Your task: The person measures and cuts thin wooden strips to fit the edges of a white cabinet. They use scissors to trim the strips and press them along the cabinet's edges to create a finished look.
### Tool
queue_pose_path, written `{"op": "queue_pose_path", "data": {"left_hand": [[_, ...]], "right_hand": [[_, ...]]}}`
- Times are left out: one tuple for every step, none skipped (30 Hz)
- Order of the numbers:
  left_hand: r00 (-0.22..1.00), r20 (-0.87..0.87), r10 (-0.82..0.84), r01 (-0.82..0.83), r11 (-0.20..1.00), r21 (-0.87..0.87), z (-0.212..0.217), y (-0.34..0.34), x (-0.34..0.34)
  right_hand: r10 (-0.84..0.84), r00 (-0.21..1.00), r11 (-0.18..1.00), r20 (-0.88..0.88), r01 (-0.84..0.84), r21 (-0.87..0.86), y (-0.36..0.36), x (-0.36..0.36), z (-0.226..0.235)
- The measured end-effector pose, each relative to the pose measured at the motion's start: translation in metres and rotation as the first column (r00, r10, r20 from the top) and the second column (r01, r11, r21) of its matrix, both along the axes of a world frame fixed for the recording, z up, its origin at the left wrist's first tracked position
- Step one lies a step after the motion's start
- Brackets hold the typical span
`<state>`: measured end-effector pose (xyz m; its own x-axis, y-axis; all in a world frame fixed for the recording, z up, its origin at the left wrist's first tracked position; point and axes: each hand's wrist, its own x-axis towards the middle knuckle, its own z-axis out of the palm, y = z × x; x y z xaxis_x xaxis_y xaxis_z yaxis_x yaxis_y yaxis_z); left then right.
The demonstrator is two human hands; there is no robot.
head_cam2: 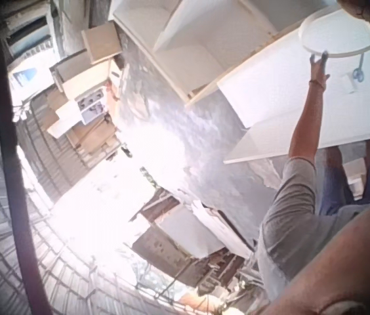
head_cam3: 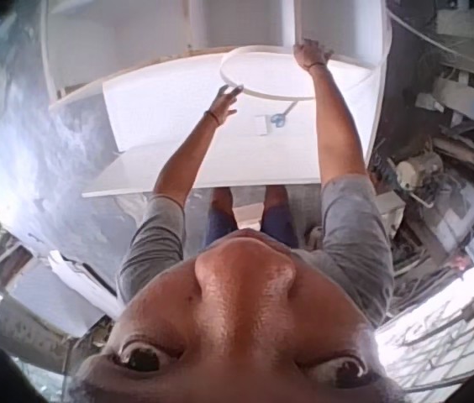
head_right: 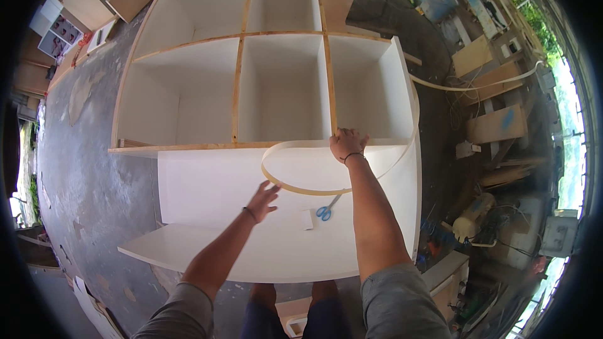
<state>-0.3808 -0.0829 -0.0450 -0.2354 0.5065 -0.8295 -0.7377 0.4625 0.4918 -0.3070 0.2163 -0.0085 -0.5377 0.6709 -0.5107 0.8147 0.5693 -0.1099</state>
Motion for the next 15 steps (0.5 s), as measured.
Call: {"op": "queue_pose_path", "data": {"left_hand": [[0.997, 0.004, 0.081, -0.081, 0.997, 0.007, -0.015, 0.024, 0.016], [0.987, 0.003, 0.162, -0.162, 0.984, 0.075, -0.035, 0.041, 0.023], [0.957, 0.02, 0.289, -0.29, 0.954, 0.077, -0.037, 0.061, 0.031], [0.916, -0.013, 0.401, -0.401, 0.916, -0.002, -0.046, 0.068, 0.032], [0.918, -0.017, 0.396, -0.395, 0.918, 0.02, -0.054, 0.064, 0.027], [0.924, -0.003, 0.381, -0.381, 0.924, 0.033, -0.058, 0.061, 0.033], [0.933, -0.028, 0.358, -0.357, 0.933, 0.033, -0.056, 0.057, 0.033], [0.94, -0.057, 0.337, -0.336, 0.941, 0.034, -0.053, 0.047, 0.031], [0.942, -0.108, 0.319, -0.318, 0.948, 0.023, -0.049, 0.027, 0.02], [0.948, -0.127, 0.292, -0.293, 0.956, 0.016, -0.042, 0.013, 0.01], [0.951, -0.151, 0.27, -0.271, 0.962, 0.018, -0.034, 0.0, -0.003], [0.953, -0.165, 0.253, -0.251, 0.967, 0.034, -0.022, -0.006, -0.014], [0.957, -0.148, 0.251, -0.243, 0.967, 0.074, -0.01, -0.007, -0.013], [0.953, -0.169, 0.252, -0.245, 0.967, 0.065, -0.001, -0.037, -0.023], [0.958, -0.148, 0.246, -0.238, 0.969, 0.066, 0.014, -0.055, -0.024]], "right_hand": [[0.003, 1.0, 1.0, 0.015, -0.003, 0.002, -0.003, -0.003, 0.001], [0.007, 1.0, 1.0, -0.012, -0.007, 0.019, -0.006, -0.01, 0.0], [0.003, 1.0, 0.999, -0.019, -0.002, 0.042, -0.004, -0.006, -0.006], [0.0, 0.999, 0.999, -0.032, 0.001, 0.042, -0.009, -0.007, -0.006], [0.012, 0.999, 1.0, -0.044, -0.013, -0.028, -0.006, -0.013, -0.003], [0.001, 0.991, 0.999, -0.137, 0.005, 0.047, -0.007, -0.001, -0.01], [-0.006, 0.971, 0.992, -0.24, 0.036, 0.124, -0.008, 0.013, -0.019], [-0.001, 0.94, 0.978, -0.342, 0.072, 0.196, -0.011, 0.027, -0.027], [0.014, 0.89, 0.979, -0.456, 0.082, 0.189, -0.027, 0.034, -0.025], [0.038, 0.862, 0.956, -0.506, 0.115, 0.268, -0.042, 0.046, -0.023], [0.017, 0.842, 0.942, -0.54, 0.167, 0.291, -0.057, 0.061, -0.027], [-0.062, 0.821, 0.953, -0.568, 0.217, 0.209, -0.069, 0.081, -0.033], [-0.2, 0.899, 0.972, -0.389, 0.232, 0.036, -0.066, 0.119, -0.059], [-0.248, 0.969, 0.958, 0.001, 0.246, -0.147, -0.098, 0.115, -0.048], [-0.079, 0.979, 0.979, 0.189, 0.112, -0.171, -0.11, 0.124, -0.048]]}}
